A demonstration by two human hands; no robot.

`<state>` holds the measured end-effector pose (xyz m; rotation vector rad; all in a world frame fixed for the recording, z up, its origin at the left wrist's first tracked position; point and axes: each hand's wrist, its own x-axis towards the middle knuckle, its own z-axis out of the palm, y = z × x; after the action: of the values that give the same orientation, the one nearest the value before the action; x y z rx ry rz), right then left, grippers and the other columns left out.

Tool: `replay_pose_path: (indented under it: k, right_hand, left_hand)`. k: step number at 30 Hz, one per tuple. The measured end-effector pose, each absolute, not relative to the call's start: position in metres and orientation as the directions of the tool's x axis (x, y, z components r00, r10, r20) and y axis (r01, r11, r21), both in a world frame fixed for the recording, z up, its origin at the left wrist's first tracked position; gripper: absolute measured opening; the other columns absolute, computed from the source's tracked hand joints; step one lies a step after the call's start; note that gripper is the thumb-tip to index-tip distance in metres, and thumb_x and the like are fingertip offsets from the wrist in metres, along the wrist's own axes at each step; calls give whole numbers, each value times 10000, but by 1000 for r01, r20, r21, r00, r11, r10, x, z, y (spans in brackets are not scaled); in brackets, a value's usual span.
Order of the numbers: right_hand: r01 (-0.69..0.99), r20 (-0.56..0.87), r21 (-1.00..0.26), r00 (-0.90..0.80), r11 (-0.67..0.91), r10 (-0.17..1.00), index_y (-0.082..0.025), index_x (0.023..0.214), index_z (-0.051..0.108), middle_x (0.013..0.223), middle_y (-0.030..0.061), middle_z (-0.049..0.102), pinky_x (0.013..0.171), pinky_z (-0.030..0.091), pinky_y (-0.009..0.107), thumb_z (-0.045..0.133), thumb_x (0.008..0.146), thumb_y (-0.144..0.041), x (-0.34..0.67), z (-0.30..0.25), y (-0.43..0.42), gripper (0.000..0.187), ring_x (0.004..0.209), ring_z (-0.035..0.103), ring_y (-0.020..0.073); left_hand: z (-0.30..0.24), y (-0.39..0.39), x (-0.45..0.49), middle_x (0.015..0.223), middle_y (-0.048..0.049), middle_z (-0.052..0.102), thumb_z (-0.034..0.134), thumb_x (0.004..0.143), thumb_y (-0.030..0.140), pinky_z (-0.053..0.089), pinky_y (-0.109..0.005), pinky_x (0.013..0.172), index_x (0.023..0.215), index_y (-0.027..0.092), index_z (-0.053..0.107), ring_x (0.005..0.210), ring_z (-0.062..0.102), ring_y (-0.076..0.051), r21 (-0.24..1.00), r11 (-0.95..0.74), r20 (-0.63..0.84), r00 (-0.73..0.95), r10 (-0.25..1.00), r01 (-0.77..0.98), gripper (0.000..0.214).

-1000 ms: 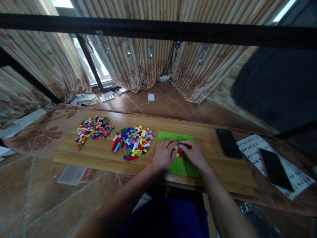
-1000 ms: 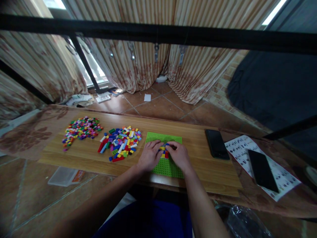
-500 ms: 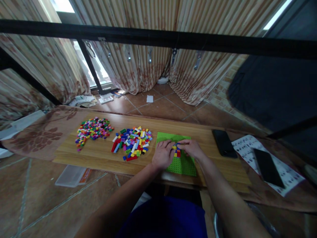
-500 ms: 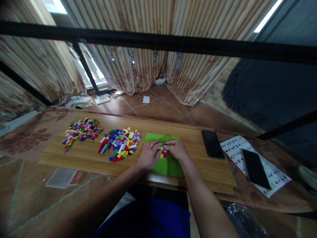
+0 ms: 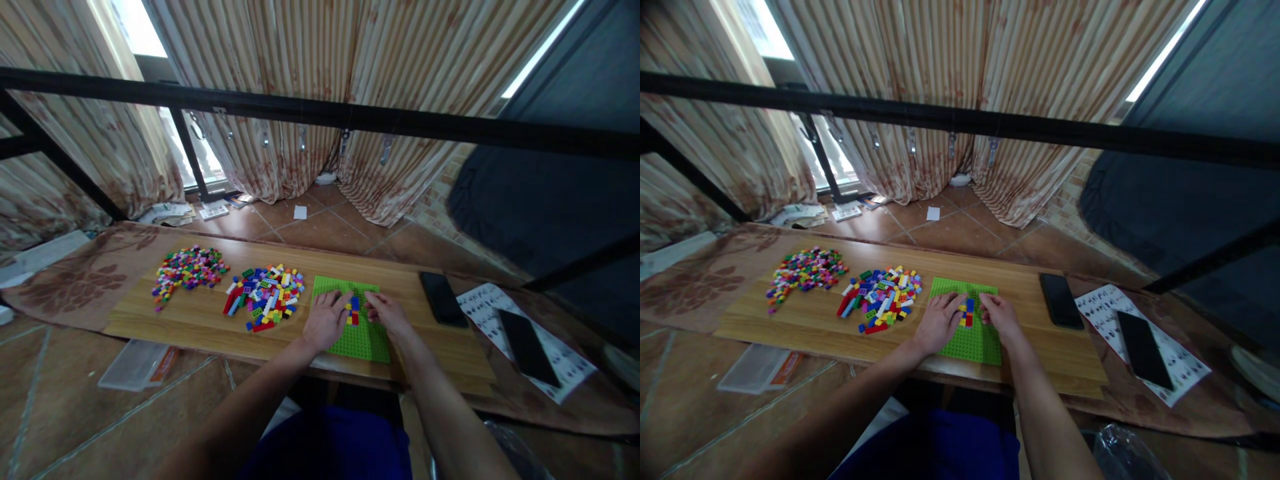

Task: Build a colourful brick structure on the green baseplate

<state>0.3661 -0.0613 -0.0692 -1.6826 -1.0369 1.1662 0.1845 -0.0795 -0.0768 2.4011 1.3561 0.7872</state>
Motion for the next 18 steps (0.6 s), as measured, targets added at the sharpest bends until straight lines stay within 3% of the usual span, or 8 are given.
replay_pose_path:
  k: [11,18]
  right_hand:
    - [350,-274,-872,231,-342,934,-129,933,704,596,14,650,378,437,207,760,669,-366,359,-69,-54,359,423,534,99]
    - [415,-130,-880,257,-231,958,-142,904,717,670,53,689,432,486,270,702,695,-452,361,-75,-61,374,488,583,147]
  left_hand:
    - [-79,-78,186,1279,-98,541,426,944,306,393,-466,1008,1277,238,546,1166,493,-256,470,-514,317,406,857,717,360]
    - [-80,-80,184,1306,-128,533,467,924,294,392,-465,1047,1293,172,506,1214,484,-258,569,-503,350,362,864,651,391]
